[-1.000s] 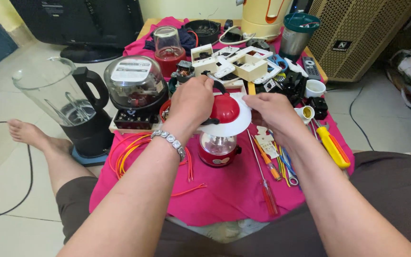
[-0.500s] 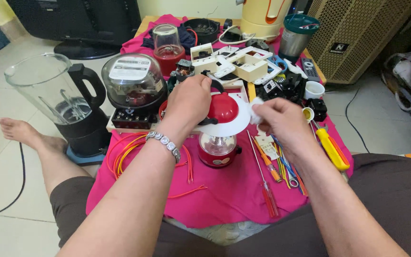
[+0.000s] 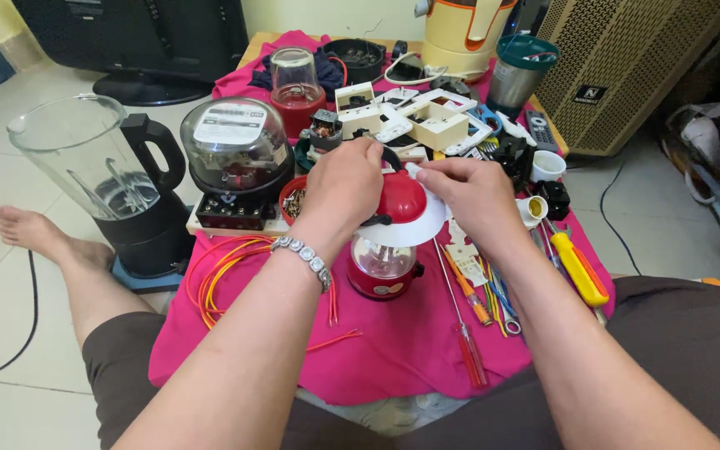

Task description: The person assembles a red and white electric appliance, likely a blender or mixer, by attaching a white plastic ring to the top of the red base. They then secure the clear glass jar onto the base and tighten the components by hand.

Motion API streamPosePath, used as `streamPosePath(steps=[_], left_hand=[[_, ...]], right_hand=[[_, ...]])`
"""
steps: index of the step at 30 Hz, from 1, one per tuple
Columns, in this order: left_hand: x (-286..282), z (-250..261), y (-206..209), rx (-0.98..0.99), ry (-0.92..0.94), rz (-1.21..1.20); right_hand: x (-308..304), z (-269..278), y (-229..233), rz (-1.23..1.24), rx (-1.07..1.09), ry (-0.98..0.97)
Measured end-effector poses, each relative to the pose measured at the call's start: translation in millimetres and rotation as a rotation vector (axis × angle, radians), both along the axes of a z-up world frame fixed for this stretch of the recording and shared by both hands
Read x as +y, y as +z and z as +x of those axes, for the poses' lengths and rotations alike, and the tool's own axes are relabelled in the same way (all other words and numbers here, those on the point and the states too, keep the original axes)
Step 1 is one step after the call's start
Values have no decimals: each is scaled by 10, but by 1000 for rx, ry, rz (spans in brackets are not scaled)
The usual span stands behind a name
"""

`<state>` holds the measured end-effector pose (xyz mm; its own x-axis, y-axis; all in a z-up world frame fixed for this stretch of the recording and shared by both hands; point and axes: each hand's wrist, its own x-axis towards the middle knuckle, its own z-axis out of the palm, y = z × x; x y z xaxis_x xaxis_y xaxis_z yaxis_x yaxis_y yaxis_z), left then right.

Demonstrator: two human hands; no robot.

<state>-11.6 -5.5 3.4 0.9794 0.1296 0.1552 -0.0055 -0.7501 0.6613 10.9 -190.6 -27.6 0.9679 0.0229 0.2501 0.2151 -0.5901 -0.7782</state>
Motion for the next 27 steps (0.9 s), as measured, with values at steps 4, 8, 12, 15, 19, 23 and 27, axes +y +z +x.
streamPosePath(steps=[4,8,12,15,19,23,27], left_hand=[[-12,-26,-3,-7,14,12],[-22,-2,5,-4,23,16],[-3,-13,-15,7,30,10],[45,-12,-3,30,9,-9],[63,72,-44,44,1,3],[-18,-76,47,97,45,-25],[13,-94,76,110,30,-60]], right_hand=[[130,210,29,184,139,133],[168,430,-100,364,282,182],[154,225,-102,27,48,52],[51,-144,22,-17,-15,-22],[-81,-437,-22,2,-50,-32],[-54,-530,-151,280,-33,12],[-25,-325,-176,352,-60,85]])
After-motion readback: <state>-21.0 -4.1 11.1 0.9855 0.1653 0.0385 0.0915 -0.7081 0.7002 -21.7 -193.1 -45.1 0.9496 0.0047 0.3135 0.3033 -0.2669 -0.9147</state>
